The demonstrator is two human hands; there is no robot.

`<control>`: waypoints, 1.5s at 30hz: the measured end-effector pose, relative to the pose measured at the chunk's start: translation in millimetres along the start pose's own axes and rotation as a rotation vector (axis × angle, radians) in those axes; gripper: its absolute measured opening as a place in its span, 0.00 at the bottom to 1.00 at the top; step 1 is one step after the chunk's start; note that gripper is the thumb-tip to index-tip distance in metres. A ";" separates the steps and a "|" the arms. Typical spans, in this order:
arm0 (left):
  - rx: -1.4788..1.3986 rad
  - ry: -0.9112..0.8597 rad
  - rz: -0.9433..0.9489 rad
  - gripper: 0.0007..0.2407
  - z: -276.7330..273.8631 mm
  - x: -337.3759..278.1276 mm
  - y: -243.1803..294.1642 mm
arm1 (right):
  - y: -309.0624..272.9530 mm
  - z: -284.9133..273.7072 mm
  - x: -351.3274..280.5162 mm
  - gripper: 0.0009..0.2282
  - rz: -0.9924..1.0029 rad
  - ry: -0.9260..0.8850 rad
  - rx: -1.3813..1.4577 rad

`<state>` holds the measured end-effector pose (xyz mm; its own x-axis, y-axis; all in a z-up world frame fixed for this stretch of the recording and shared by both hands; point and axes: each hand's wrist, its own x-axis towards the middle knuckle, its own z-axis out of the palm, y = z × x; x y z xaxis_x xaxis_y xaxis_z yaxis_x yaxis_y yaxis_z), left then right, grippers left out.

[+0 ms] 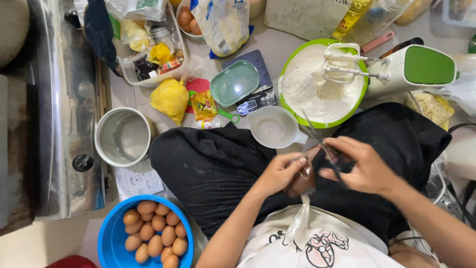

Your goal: The person measures flour onto a digital scale, adds it to a bowl of whipped batter, and then prepares a chocolate mixture by cutting open a plastic bag and squeezing the contents into a measuring cup.

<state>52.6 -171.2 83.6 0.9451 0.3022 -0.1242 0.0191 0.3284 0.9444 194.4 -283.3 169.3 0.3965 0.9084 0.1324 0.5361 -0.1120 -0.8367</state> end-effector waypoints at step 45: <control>-0.331 -0.095 -0.342 0.08 32.6 30.4 -16.6 | 59.0 -38.2 -9.8 0.10 0.610 -0.619 -0.822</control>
<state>91.7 -196.7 74.0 0.9287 0.0490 -0.3676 0.2436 0.6667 0.7044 250.6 -314.2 139.0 0.4456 0.6307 -0.6353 0.7899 -0.6110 -0.0525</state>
